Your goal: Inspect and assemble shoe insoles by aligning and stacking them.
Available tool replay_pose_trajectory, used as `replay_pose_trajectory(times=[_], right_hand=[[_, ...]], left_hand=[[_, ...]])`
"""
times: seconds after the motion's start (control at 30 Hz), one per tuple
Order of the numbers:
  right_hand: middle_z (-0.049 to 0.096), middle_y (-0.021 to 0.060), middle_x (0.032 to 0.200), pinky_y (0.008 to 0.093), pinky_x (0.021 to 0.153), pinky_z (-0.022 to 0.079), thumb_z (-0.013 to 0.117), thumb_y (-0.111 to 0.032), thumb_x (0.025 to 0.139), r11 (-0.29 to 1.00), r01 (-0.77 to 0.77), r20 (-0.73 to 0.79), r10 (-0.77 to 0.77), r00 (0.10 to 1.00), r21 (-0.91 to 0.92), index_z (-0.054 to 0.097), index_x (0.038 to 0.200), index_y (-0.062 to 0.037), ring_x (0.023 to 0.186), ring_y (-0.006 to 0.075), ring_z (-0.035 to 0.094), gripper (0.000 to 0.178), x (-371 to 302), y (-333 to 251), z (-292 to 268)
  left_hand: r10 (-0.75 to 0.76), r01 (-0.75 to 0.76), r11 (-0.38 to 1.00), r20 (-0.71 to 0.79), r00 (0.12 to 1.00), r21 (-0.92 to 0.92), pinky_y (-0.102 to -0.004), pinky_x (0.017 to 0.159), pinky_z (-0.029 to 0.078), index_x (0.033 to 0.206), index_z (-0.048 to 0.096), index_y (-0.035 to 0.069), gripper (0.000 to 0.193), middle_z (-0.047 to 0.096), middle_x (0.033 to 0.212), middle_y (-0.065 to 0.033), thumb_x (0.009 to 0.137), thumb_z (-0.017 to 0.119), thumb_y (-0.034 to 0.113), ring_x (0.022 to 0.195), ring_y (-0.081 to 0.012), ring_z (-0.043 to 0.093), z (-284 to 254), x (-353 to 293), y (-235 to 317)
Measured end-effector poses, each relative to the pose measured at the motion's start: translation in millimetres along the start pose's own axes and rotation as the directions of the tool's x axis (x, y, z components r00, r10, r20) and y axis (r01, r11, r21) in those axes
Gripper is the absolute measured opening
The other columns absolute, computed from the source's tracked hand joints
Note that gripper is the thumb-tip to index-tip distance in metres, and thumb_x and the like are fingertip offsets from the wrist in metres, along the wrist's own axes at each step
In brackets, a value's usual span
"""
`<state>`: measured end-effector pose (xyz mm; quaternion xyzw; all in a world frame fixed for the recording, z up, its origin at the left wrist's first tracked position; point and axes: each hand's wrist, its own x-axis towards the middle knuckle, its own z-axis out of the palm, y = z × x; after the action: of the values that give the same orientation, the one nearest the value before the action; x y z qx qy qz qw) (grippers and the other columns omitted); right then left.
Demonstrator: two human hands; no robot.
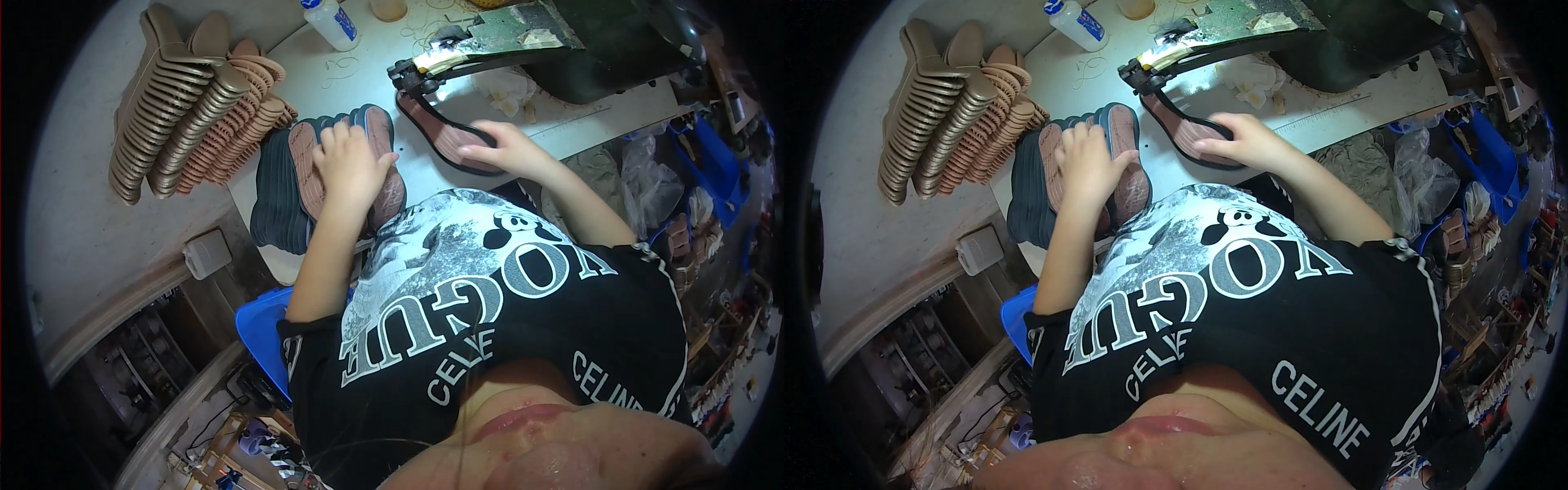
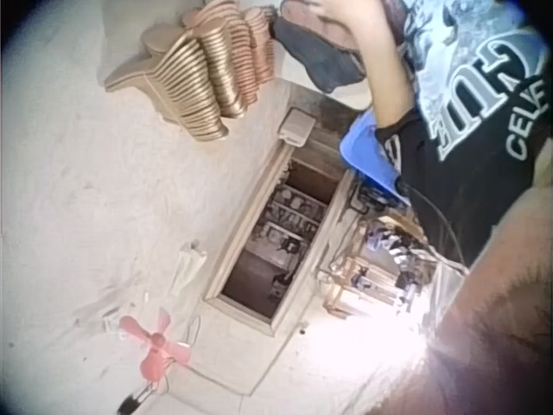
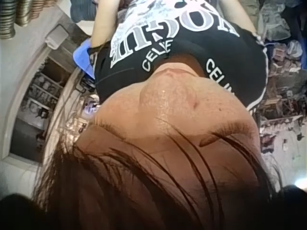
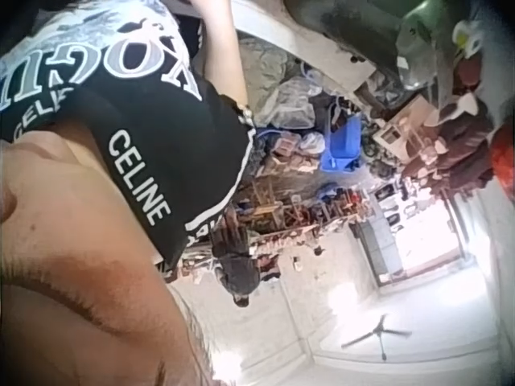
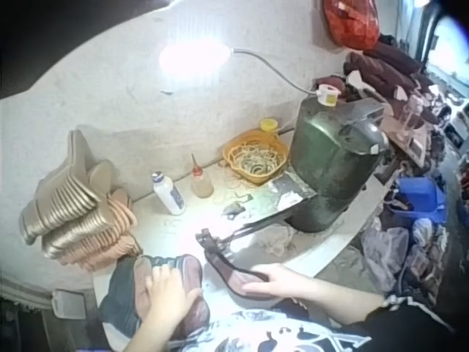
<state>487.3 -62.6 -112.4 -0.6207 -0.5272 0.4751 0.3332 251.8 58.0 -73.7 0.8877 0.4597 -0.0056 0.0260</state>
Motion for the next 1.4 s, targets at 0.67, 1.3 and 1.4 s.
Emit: replay_pose_trajectory(times=[0.67,1.3,1.4], right_hand=[[0.06,0.0159,0.101,0.0354,0.084,0.048,0.067,-0.026,0.082,0.966,0.233,0.101,-0.222,0.97,-0.111,0.059,0.108,0.0005,0.096,0.0269,0.059,0.038,24.7,15.9,59.6],[0.059,-0.0022,0.076,0.019,0.066,0.045,0.063,-0.021,0.089,0.608,0.004,0.262,-0.349,0.9,0.794,0.06,0.088,-0.0043,0.068,0.0042,0.054,0.017,42.5,-98.4,21.2],[0.061,0.0016,0.085,0.0192,0.065,0.05,0.062,-0.027,0.09,0.403,-0.165,0.325,-0.371,0.87,0.9,0.058,0.099,-0.002,0.072,0.0048,0.057,0.027,55.4,-83.0,27.9]], left_hand=[[-0.063,0.062,0.998,-0.018,0.998,-0.021,-0.0437,0.088,0.033,0.088,0.067,0.002,0.034,0.054,0.103,-0.0113,0.068,0.076,0.028,0.105,-0.028,0.043,8.1,-11.4,16.1],[-0.214,-0.171,-0.036,-0.159,0.964,-0.985,-0.0295,0.087,0.046,0.114,0.05,-0.001,0.034,0.061,0.107,-0.0101,0.086,0.066,0.01,0.097,-0.0149,0.059,-68.3,-5.6,14.8],[-0.061,-0.047,-0.428,-0.023,0.998,-0.903,-0.0258,0.083,0.047,0.112,0.051,0.0,0.029,0.063,0.103,-0.008,0.087,0.063,0.009,0.088,-0.0116,0.061,-67.4,5.0,26.4]])
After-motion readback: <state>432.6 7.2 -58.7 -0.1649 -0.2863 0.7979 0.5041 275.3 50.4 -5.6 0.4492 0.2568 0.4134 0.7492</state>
